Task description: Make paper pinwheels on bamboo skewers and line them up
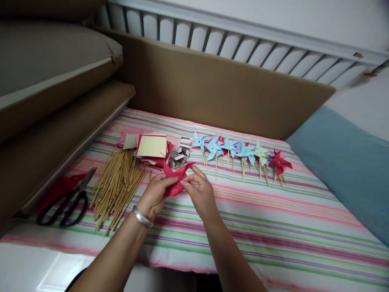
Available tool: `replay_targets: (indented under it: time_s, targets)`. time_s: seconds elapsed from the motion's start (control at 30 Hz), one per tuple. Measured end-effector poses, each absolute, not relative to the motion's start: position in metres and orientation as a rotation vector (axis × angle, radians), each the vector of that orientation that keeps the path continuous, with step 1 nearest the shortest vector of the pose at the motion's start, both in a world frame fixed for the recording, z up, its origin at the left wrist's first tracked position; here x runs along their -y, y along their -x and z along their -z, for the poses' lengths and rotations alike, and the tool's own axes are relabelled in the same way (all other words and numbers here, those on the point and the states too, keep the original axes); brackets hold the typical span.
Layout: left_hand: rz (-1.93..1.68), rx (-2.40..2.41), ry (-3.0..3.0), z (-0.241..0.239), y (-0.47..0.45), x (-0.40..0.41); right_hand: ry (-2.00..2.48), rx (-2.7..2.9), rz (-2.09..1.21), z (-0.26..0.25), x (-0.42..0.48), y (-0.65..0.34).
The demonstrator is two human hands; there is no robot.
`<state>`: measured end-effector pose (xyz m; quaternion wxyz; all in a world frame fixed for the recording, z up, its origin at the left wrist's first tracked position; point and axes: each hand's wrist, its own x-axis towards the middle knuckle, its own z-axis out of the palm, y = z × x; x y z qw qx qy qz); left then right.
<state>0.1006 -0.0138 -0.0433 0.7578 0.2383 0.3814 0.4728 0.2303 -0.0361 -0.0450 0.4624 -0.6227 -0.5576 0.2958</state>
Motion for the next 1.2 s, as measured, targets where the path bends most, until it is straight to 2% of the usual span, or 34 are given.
replay_targets:
  time_s: [0.37,0.67,0.77,1.0,1.2]
  targets:
    - [-1.008,-0.701,-0.508,0.047,-0.1,0.014,1.539,1.348,-0.687,0.049,0.035,-0.231]
    - [-1.006,-0.84,-0.548,0.047,-0.101,0.015,1.576,1.37,-0.626,0.045,0.037,-0.227]
    - [-1.025,-0.875,-0.579,0.046,-0.099,0.013,1.516,1.243,-0.747,0.043,0.036,-0.229]
    - [-1.057,-0.95,-0.684,0.049,-0.098,0.013,1.222,0.902,-1.34,0.053,0.031,-0.232]
    - [-1.061,-1.018,-0.736,0.056,-0.095,0.012,1.211,0.954,-1.365,0.063,0.031,-0.225]
